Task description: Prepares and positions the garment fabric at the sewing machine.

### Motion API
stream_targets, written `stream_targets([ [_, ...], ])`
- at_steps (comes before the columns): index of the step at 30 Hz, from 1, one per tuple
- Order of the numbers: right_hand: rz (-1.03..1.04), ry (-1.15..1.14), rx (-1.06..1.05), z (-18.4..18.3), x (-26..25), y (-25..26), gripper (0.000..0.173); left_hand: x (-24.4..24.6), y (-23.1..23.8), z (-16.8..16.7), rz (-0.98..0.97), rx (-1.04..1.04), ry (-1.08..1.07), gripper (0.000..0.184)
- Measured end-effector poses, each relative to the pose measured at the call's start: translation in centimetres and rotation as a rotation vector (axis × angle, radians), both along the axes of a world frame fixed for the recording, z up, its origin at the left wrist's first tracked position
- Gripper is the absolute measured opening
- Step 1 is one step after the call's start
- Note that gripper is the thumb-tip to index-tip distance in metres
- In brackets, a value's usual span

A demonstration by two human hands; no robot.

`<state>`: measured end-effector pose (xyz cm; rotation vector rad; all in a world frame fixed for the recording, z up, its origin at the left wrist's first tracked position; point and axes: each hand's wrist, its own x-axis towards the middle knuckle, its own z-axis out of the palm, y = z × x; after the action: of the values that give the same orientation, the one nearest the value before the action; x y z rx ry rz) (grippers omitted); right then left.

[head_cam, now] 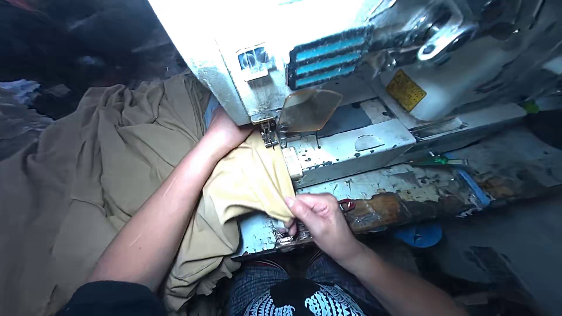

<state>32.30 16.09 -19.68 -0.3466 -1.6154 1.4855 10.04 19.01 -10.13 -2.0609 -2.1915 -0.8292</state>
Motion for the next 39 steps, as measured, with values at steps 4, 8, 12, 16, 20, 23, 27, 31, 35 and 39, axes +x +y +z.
stream_targets([
  [4,-0.057,-0.044,-0.011,0.1,-1.5,1.2,0.034,0.2,0.3,0.2,0.022,0.016,0.069,0.039],
  [8,-0.084,-0.078,-0.031,0.4,-1.7,0.9,0.036,0.2,0.6,0.4,0.053,-0.039,0.019,0.04],
  [12,-0.039,-0.361,0.083,1.2,0.0,1.9,0.042,-0.4,1.0,0.7,0.059,-0.102,0.011,0.048],
  [16,-0.398,-0.308,0.546,1.4,2.8,1.3,0.038,0.4,-3.7,2.2,-0.004,0.1,0.05,0.025],
  [20,-0.558,-0.316,0.742,1.8,1.6,1.3,0.031,2.7,-8.9,-0.9,-0.068,0.244,0.146,0.028],
  [23,-0.447,-0.177,0.66,2.1,-0.3,1.8,0.021,2.4,-7.8,-3.2,-0.041,0.405,0.122,0.02],
  [27,-0.079,-0.113,0.161,3.6,0.3,0.5,0.017,3.7,-8.2,-1.7,-0.12,0.691,-0.067,0.01],
  [31,-0.105,-0.111,0.092,2.7,0.4,0.4,0.014,4.8,-9.4,-0.6,-0.191,0.805,-0.046,0.009],
  [35,-0.037,-0.016,0.3,2.2,1.9,-1.9,0.013,5.6,-11.3,-1.4,-0.354,0.742,0.053,0.015],
  [39,-0.104,-0.069,0.633,2.5,4.4,-4.4,0.019,7.2,-13.9,1.5,-0.463,0.465,0.185,0.02],
])
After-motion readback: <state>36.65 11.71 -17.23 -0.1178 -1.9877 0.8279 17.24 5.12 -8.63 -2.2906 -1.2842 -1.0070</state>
